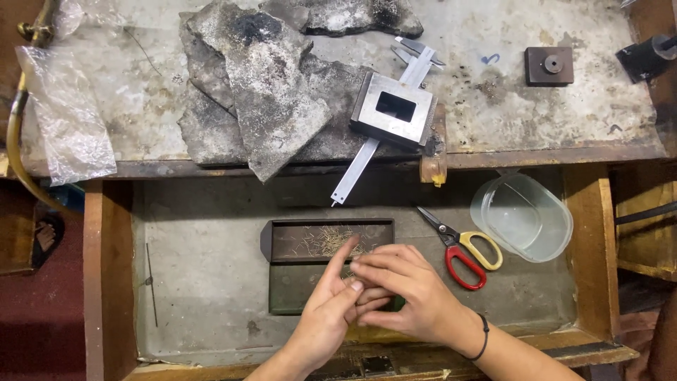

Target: Measuring thin metal wire with a caliper and cutting it into small pieces using scissors.

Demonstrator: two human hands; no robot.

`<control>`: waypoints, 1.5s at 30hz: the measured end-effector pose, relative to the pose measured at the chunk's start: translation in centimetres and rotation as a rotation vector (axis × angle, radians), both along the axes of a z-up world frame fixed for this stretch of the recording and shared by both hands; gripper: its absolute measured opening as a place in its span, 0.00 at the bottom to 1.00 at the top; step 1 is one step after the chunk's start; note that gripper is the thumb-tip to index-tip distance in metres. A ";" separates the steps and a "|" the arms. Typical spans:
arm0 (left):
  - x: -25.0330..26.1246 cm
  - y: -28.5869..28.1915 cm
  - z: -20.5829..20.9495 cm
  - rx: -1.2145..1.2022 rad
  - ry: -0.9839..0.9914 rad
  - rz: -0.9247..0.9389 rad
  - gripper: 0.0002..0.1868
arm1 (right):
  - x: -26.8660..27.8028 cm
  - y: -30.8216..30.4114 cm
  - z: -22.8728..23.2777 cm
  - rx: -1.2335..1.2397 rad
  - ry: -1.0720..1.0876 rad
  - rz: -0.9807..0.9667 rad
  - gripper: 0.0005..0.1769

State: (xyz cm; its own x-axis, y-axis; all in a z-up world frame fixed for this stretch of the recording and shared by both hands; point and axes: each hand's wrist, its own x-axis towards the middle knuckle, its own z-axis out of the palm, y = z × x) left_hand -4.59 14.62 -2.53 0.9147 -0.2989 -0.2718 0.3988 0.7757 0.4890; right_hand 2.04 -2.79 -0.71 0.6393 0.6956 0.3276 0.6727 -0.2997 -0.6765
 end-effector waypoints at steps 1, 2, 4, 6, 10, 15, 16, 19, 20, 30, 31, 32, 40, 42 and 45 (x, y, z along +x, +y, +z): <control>0.0 0.0 -0.1 -0.002 0.012 0.014 0.39 | -0.2 0.2 0.1 0.014 -0.017 -0.027 0.28; 0.0 0.0 0.0 -0.001 0.013 0.013 0.39 | -0.2 0.3 0.0 0.015 -0.016 -0.028 0.28; 0.1 0.0 0.1 0.087 0.028 -0.021 0.38 | -0.3 0.3 -0.2 0.030 -0.026 -0.052 0.22; -0.2 0.1 -0.5 0.101 0.037 -0.053 0.40 | -0.3 0.3 -0.3 0.041 -0.022 -0.044 0.21; -0.5 0.3 -1.4 0.076 -0.019 -0.134 0.44 | -0.1 0.4 -0.5 0.095 0.008 0.019 0.18; -0.5 0.5 -1.2 0.096 0.032 -0.193 0.48 | 0.2 0.4 0.2 0.076 0.040 0.050 0.16; -0.4 0.6 -0.9 0.104 0.040 -0.217 0.48 | 0.2 0.4 0.4 0.071 0.033 0.049 0.16; 0.0 0.9 0.3 0.118 0.026 -0.245 0.48 | 0.1 0.6 0.7 0.074 -0.005 0.018 0.15; 0.0 1.0 0.5 0.117 0.027 -0.244 0.48 | 0.1 0.6 0.7 0.073 -0.004 0.019 0.15; 0.1 1.4 0.6 -0.003 0.012 -0.156 0.44 | 0.2 0.1 0.7 0.059 -0.017 -0.025 0.20; 0.0 1.3 0.5 -0.023 -0.008 -0.152 0.45 | 0.3 0.1 0.9 0.062 -0.013 -0.018 0.19; 0.0 1.4 0.5 -0.023 -0.007 -0.153 0.45 | 0.3 0.1 0.9 0.061 -0.012 -0.019 0.19; 0.1 1.4 0.7 0.057 -0.003 -0.111 0.43 | 0.6 -0.2 0.6 0.063 0.000 -0.011 0.21; 0.0 1.3 0.7 0.069 -0.009 -0.100 0.42 | 0.5 -0.2 0.5 0.055 0.000 -0.012 0.22; 0.1 1.1 0.7 0.100 -0.013 -0.080 0.43 | 0.5 -0.1 0.5 0.052 0.011 -0.018 0.22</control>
